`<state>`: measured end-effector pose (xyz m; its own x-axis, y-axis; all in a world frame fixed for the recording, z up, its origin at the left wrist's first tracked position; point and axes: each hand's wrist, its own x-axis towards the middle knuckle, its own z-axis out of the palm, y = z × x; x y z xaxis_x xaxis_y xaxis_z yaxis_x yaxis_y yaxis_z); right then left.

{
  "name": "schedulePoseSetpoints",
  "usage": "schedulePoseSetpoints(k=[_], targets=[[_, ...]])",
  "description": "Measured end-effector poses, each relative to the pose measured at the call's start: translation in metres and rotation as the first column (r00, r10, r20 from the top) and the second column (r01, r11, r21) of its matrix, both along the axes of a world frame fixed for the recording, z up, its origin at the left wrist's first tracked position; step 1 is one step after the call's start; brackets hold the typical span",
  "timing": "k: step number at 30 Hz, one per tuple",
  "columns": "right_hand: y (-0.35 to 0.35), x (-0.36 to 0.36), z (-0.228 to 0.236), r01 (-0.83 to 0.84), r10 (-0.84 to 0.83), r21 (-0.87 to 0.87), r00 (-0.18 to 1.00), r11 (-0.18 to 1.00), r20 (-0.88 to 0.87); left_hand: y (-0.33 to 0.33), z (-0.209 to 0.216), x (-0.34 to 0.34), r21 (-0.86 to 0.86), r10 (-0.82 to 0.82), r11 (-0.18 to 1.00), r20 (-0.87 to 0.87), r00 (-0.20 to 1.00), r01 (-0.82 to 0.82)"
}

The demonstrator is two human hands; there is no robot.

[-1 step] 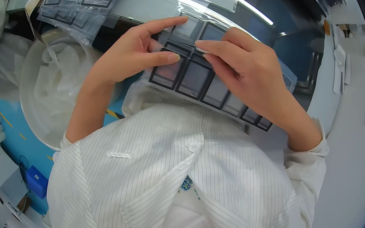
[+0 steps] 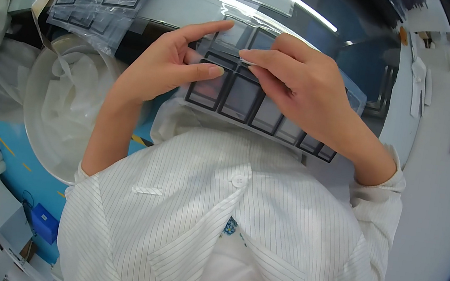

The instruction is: Inspecting and sorting small rectangular panels, removing protective film and placing them into a grid tray.

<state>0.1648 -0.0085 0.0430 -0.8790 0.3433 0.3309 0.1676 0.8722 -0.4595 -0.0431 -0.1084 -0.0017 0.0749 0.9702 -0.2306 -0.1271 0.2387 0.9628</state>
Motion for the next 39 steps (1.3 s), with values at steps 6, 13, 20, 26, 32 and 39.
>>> schedulePoseSetpoints(k=[6, 13, 20, 26, 32, 39], targets=[[0.002, -0.016, -0.006, -0.030, 0.029, 0.034, 0.999, 0.999, 0.036, 0.001, -0.006, -0.008, -0.004, -0.045, 0.999, -0.031, 0.998, 0.045], [0.004, -0.027, -0.009, -0.056, 0.053, 0.056, 0.997, 0.997, 0.062, 0.002, -0.008, -0.009, -0.012, -0.046, 0.999, -0.012, 0.999, 0.046], [0.003, -0.039, 0.006, -0.077, 0.062, 0.089, 0.985, 0.993, 0.160, 0.001, -0.015, -0.010, 0.031, -0.027, 0.999, -0.030, 0.999, 0.028], [0.005, -0.051, 0.008, -0.088, 0.062, 0.079, 0.954, 0.993, 0.292, 0.002, -0.013, -0.011, -0.002, -0.026, 1.000, -0.010, 1.000, 0.026], [0.008, -0.054, 0.008, -0.100, 0.065, 0.090, 0.942, 0.991, 0.329, 0.003, -0.014, -0.009, -0.012, -0.025, 1.000, 0.000, 1.000, 0.025], [0.007, -0.042, 0.013, -0.082, 0.053, 0.062, 0.926, 0.995, 0.373, 0.003, -0.011, -0.011, -0.017, -0.047, 0.999, -0.019, 0.999, 0.047]])
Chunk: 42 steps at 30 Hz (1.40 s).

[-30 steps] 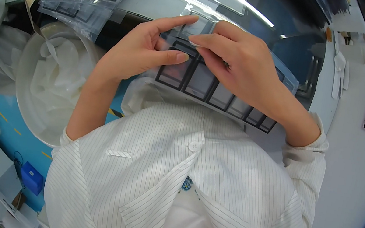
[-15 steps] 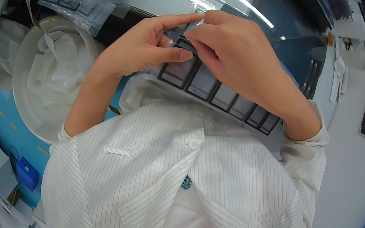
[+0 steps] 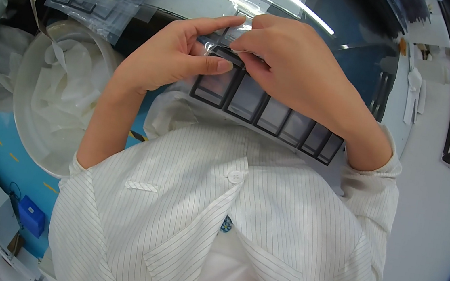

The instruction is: Inspecting and sorting small rectangular panels, removing protective film and placing them into a grid tray.

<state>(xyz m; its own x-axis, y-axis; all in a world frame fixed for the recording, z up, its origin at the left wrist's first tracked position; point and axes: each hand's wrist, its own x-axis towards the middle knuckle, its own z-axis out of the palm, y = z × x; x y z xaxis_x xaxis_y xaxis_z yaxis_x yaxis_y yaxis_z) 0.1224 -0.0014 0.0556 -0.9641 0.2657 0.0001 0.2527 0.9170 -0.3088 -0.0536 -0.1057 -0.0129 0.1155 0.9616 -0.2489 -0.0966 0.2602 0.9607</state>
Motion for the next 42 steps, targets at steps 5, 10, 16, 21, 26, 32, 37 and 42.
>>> schedulePoseSetpoints(k=[5, 10, 16, 21, 26, 32, 37, 42], targets=[[-0.002, 0.018, 0.006, 0.022, -0.023, -0.026, 0.999, 0.999, -0.050, -0.001, 0.006, 0.001, 0.011, 0.003, 1.000, 0.008, 1.000, -0.003], [-0.002, 0.031, 0.010, 0.042, -0.045, -0.044, 0.997, 0.998, -0.063, -0.001, 0.004, -0.001, 0.018, 0.005, 1.000, -0.015, 1.000, -0.005], [-0.001, 0.034, 0.010, 0.045, -0.046, -0.031, 0.998, 0.999, -0.031, 0.000, 0.002, -0.003, 0.013, -0.024, 1.000, -0.031, 0.999, 0.024], [-0.001, 0.051, 0.014, 0.083, -0.083, -0.038, 0.997, 0.996, 0.003, 0.001, 0.006, 0.000, 0.012, -0.014, 1.000, -0.011, 1.000, 0.014], [-0.002, 0.076, 0.019, 0.144, -0.142, -0.061, 0.989, 0.988, 0.034, -0.001, 0.009, 0.003, 0.011, 0.020, 1.000, -0.050, 0.999, -0.019], [-0.002, 0.101, 0.024, 0.203, -0.200, -0.051, 0.978, 0.978, 0.051, 0.000, 0.011, 0.002, 0.004, 0.024, 1.000, -0.075, 0.997, -0.023], [0.002, 0.128, 0.023, 0.220, -0.217, -0.034, 0.973, 0.975, 0.081, 0.004, 0.009, -0.001, -0.024, -0.011, 1.000, -0.092, 0.996, 0.008], [0.003, 0.154, 0.026, 0.262, -0.258, -0.027, 0.959, 0.965, 0.118, 0.006, 0.005, -0.003, -0.032, -0.023, 0.999, -0.111, 0.994, 0.020]])
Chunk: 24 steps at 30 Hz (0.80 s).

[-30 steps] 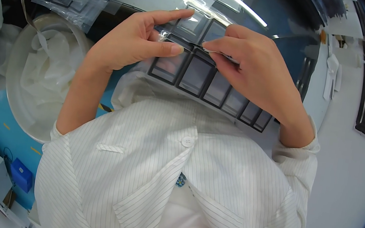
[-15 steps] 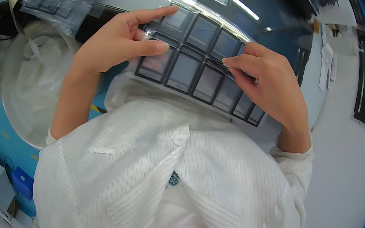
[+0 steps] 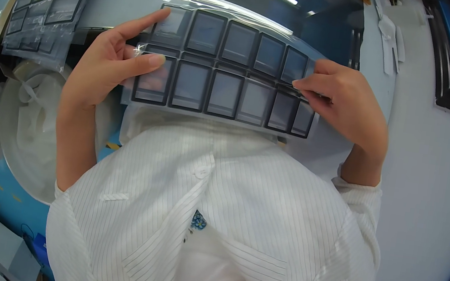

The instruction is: Inspecting and sorting small rectangular panels, removing protective film and placing them into a grid tray.

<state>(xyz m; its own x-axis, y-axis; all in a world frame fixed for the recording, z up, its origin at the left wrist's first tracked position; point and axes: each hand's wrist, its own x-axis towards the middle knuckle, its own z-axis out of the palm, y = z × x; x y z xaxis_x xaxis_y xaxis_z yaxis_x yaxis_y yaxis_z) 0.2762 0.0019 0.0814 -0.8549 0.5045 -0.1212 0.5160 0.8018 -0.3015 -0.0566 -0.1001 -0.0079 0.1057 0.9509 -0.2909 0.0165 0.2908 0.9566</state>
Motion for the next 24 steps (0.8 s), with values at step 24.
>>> schedulePoseSetpoints(k=[24], targets=[[-0.020, 0.044, -0.005, 0.325, -0.398, -0.289, 0.883, 0.901, -0.248, -0.027, 0.058, 0.040, 0.236, -0.204, 0.933, -0.275, 0.940, 0.272]])
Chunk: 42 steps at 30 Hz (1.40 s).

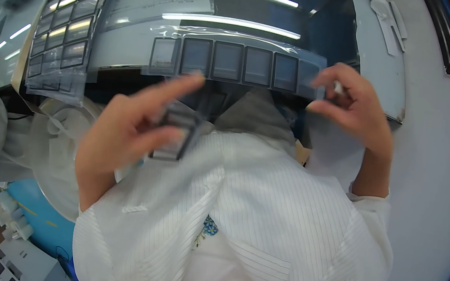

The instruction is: Inspecting and sorting small rectangular panels, removing protective film and placing them into a grid tray.

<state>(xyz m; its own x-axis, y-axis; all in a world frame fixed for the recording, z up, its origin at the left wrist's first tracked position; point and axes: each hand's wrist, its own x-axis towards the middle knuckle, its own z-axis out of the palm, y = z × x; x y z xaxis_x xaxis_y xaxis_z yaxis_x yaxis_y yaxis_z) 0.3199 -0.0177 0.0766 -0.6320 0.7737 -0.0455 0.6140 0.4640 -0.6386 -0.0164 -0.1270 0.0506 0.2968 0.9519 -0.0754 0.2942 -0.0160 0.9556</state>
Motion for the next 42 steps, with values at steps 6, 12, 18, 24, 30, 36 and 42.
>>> schedulePoseSetpoints(k=[6, 12, 18, 24, 30, 36, 42], targets=[[-0.010, -0.028, -0.042, -0.300, 0.238, -0.158, 0.916, 0.941, -0.325, 0.002, 0.088, -0.012, 0.206, -0.402, 0.845, -0.362, 0.841, 0.493], [-0.004, -0.025, -0.024, -0.413, 0.388, -0.254, 0.910, 0.875, -0.146, 0.011, 0.075, -0.050, 0.463, -0.179, 0.859, -0.126, 0.976, 0.217], [0.039, 0.011, 0.005, -0.183, 0.159, -0.233, 0.980, 0.955, -0.117, 0.063, 0.038, -0.046, -0.069, 0.171, 0.984, 0.112, 0.979, -0.164], [0.061, 0.030, -0.001, 0.011, -0.012, 0.003, 0.999, 1.000, 0.030, 0.079, 0.001, -0.010, 0.471, 0.425, 0.874, -0.622, 0.657, -0.120], [0.036, 0.033, -0.005, 0.199, -0.176, -0.257, 0.978, 0.946, 0.109, 0.063, -0.001, 0.017, 0.318, 0.120, 0.880, -0.868, 0.482, 0.352], [0.019, 0.019, -0.012, 0.300, -0.354, -0.507, 0.935, 0.808, -0.013, 0.091, 0.028, 0.001, 0.183, -0.091, 0.915, -0.773, 0.627, 0.359], [0.015, 0.017, -0.013, 0.299, -0.364, -0.451, 0.929, 0.841, -0.062, 0.108, 0.048, 0.004, -0.069, -0.275, 0.926, -0.796, 0.540, 0.371]])
